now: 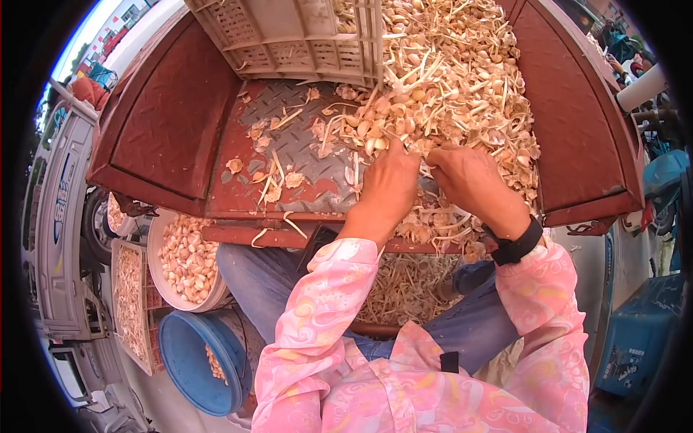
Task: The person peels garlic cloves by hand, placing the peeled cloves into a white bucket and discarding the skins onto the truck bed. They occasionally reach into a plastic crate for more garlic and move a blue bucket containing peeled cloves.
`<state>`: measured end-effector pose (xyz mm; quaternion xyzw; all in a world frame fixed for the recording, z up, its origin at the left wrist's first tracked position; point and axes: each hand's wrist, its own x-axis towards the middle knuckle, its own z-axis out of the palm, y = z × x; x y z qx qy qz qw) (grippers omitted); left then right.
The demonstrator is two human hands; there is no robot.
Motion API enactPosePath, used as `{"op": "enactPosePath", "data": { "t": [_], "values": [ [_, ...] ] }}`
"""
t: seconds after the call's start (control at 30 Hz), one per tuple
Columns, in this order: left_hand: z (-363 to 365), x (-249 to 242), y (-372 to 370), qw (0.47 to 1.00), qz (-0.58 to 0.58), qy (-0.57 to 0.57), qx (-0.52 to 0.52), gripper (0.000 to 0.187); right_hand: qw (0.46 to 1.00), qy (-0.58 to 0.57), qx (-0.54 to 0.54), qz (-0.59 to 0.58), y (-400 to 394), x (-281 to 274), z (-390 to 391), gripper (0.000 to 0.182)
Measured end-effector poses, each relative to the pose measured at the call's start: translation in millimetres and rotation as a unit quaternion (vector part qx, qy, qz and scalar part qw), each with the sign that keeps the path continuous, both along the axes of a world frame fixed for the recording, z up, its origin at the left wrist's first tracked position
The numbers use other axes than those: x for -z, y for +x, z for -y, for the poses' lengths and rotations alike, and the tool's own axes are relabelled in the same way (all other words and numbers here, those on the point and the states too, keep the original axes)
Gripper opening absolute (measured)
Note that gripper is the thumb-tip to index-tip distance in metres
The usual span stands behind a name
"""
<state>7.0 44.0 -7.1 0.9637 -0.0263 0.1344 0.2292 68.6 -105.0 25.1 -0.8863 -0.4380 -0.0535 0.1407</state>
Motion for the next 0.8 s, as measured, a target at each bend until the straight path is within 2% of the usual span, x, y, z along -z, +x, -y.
{"op": "enactPosePath", "data": {
  "t": [0.17, 0.27, 0.3, 0.33, 0.4, 0.5, 0.53, 0.63, 0.73, 0.8],
  "values": [
    [-7.7, 3.2, -8.2, 0.999, -0.046, 0.017, 0.014, 0.018, 0.999, -0.010, 0.013, -0.029, -4.5, 0.7, -0.8, 0.003],
    [-19.1, -8.4, -19.4, 0.973, -0.106, -0.202, -0.040, 0.019, 0.993, 0.067, -0.010, -0.099, -4.6, -0.2, -1.9, 0.004],
    [-23.0, -8.0, -23.3, 0.929, -0.122, -0.347, -0.047, 0.020, 0.986, 0.100, -0.023, -0.134, -4.0, 0.1, -1.8, 0.004],
    [-26.1, -9.0, -29.1, 0.860, -0.139, -0.490, -0.035, 0.020, 0.986, 0.096, -0.022, -0.138, -3.5, 0.7, -2.1, 0.003],
    [-29.9, -15.2, -43.0, 0.656, -0.158, -0.738, -0.010, 0.020, 0.985, 0.086, -0.023, -0.146, -2.5, 2.6, -4.0, 0.003],
    [-30.8, -17.1, -52.9, 0.555, -0.151, -0.818, 0.020, 0.026, 0.984, 0.144, -0.089, -0.056, 2.7, 17.8, -13.4, 0.006],
    [-30.2, -17.2, -55.2, 0.525, -0.148, -0.838, 0.020, 0.027, 0.988, 0.112, -0.092, -0.054, 3.6, 21.1, -17.2, 0.007],
    [-30.0, -17.9, -58.7, 0.473, -0.142, -0.869, 0.041, 0.025, 0.994, 0.029, -0.099, -0.035, 4.3, 23.6, -27.5, 0.011],
    [-32.6, -12.2, -62.0, 0.475, -0.129, -0.868, 0.057, 0.021, 0.995, -0.005, -0.096, -0.030, 2.7, 23.8, -29.9, 0.013],
    [-34.7, -11.1, -66.8, 0.528, -0.106, -0.843, 0.011, 0.021, 0.994, 0.003, -0.082, -0.067, 2.6, 22.7, -26.4, 0.014]
  ]
}}
